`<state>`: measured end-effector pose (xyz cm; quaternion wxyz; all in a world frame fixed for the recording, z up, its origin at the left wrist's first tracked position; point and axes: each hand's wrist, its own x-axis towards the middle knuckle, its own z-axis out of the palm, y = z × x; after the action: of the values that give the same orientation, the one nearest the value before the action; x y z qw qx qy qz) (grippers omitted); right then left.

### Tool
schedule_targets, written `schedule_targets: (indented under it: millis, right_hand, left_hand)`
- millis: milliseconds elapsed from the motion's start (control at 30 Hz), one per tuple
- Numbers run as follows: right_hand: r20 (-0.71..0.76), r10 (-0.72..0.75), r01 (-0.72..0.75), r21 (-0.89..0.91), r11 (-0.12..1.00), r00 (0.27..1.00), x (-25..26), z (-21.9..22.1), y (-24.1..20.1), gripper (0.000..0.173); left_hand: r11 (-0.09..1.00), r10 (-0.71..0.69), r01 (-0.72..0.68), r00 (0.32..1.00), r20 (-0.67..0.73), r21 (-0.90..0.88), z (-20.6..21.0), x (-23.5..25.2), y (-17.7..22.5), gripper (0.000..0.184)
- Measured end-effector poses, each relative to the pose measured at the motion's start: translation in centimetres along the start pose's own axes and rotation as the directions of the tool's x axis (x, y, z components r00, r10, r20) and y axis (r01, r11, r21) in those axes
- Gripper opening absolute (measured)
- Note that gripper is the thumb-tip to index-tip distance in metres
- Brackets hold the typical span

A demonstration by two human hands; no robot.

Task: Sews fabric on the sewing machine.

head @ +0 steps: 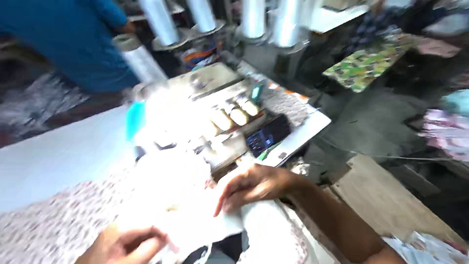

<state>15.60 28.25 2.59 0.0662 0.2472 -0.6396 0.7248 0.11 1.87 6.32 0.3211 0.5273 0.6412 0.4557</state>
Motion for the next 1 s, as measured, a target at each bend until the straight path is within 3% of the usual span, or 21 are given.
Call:
schedule_targets:
  millis: [133,400,733,867,1000]
  right_hand:
    - [-0.038,0.096,-0.097,-0.033,0.995,0.995,-0.2,-1.0,0.5,0.015]
    - [-0.148,0.193,-0.216,-0.153,0.964,0.970,-0.3,-1.7,0.7,0.017]
    - [-0.212,0.164,-0.211,-0.220,0.953,0.963,-0.5,-1.7,1.1,0.018]
    - [-0.276,0.144,-0.225,-0.292,0.929,0.950,-0.3,-1.5,1.2,0.012]
    - [-0.323,0.054,-0.214,-0.482,0.850,0.945,0.1,-1.1,2.2,0.014]
  left_hand:
    - [0.991,0.064,-0.063,0.998,-0.005,0.122,-0.6,1.2,-0.6,0.017]
    - [0.948,0.029,-0.017,0.999,-0.034,0.318,-0.8,2.7,-0.3,0.018]
    - [0.903,0.052,-0.018,0.996,-0.068,0.430,-0.7,4.2,0.4,0.020]
    - [0.842,0.066,-0.009,0.994,-0.087,0.539,-0.4,4.9,0.6,0.020]
    - [0.721,0.096,-0.013,0.992,-0.081,0.693,-0.2,5.9,0.5,0.021]
